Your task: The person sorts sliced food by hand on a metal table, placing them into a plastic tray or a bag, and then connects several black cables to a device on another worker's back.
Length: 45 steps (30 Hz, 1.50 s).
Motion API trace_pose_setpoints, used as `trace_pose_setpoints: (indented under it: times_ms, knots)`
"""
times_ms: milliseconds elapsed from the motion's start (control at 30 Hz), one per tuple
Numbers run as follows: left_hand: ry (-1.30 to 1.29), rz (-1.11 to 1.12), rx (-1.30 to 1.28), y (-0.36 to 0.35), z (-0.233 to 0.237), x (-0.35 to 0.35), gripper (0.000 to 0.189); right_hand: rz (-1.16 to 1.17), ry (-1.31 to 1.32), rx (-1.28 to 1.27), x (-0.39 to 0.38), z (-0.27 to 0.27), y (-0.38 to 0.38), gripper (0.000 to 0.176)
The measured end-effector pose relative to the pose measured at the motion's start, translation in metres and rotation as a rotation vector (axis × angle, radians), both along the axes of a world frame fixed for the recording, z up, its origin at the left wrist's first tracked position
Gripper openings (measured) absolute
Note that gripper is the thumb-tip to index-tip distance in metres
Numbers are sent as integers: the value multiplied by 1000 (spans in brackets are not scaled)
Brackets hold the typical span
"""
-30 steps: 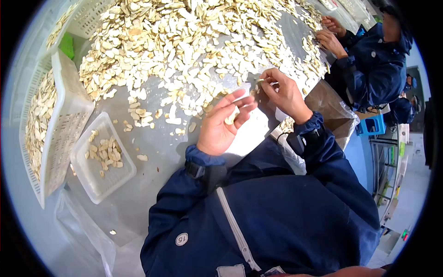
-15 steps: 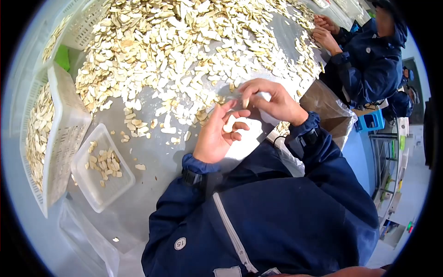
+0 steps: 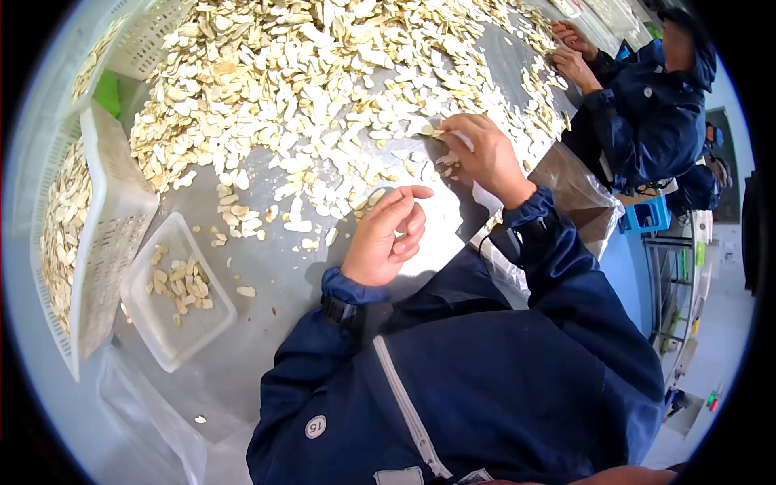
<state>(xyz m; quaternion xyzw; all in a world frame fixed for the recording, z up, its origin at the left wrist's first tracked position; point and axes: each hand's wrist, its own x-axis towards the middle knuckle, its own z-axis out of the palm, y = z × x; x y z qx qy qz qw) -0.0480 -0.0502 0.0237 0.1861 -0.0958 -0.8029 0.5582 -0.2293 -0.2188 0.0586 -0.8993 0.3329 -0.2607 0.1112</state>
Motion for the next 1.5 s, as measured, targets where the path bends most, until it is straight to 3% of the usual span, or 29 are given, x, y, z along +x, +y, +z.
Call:
trace_pose_setpoints:
  times_ms: [100, 267, 300, 367, 433, 500, 667, 767, 933, 1067, 1167, 1233, 1333, 1500]
  knots:
    - [-48, 24, 27, -1, -2, -1, 35, -226, -4, 373, -9, 17, 13, 19]
    - [-102, 26, 91, -1, 12, -5, 46, 20, -45, 871, -10, 36, 50, 17]
    - [-110, 8, 85, -2, 11, -6, 49, 129, -54, 765, -8, 40, 59, 17]
    - [-135, 32, 49, -2, 4, -8, 42, 129, -81, 768, -8, 44, 61, 16]
    - [-162, 55, 12, -1, -4, -10, 40, -13, -94, 468, -11, 28, 44, 17]
    - [-196, 21, -21, 1, 0, -7, 37, -110, 64, 143, -14, 16, 19, 20]
    - [-179, -43, -24, 1, 5, -5, 34, -84, 137, 108, 10, 10, 4, 20]
    - [-208, -147, -15, 3, 11, -4, 34, 26, 79, -121, 21, -4, -5, 18]
    - [-315, -354, -139, 5, 13, -3, 34, -166, 114, 65, 6, -1, -15, 20]
    - [-389, -462, -233, 5, 16, -3, 34, -150, 17, -20, -4, 9, 6, 26]
    - [-411, -530, -303, 6, 18, -3, 34, -18, 108, 468, -6, 16, 38, 30]
    - [-430, -575, -329, 6, 22, -5, 34, 202, 90, 273, 1, 12, 66, 32]
    - [-485, -617, -316, 5, 24, -4, 34, 181, 103, 251, 3, 4, 77, 27]
    - [-440, -414, -205, 6, 15, -10, 41, 39, 80, 326, -9, 4, 73, 23]
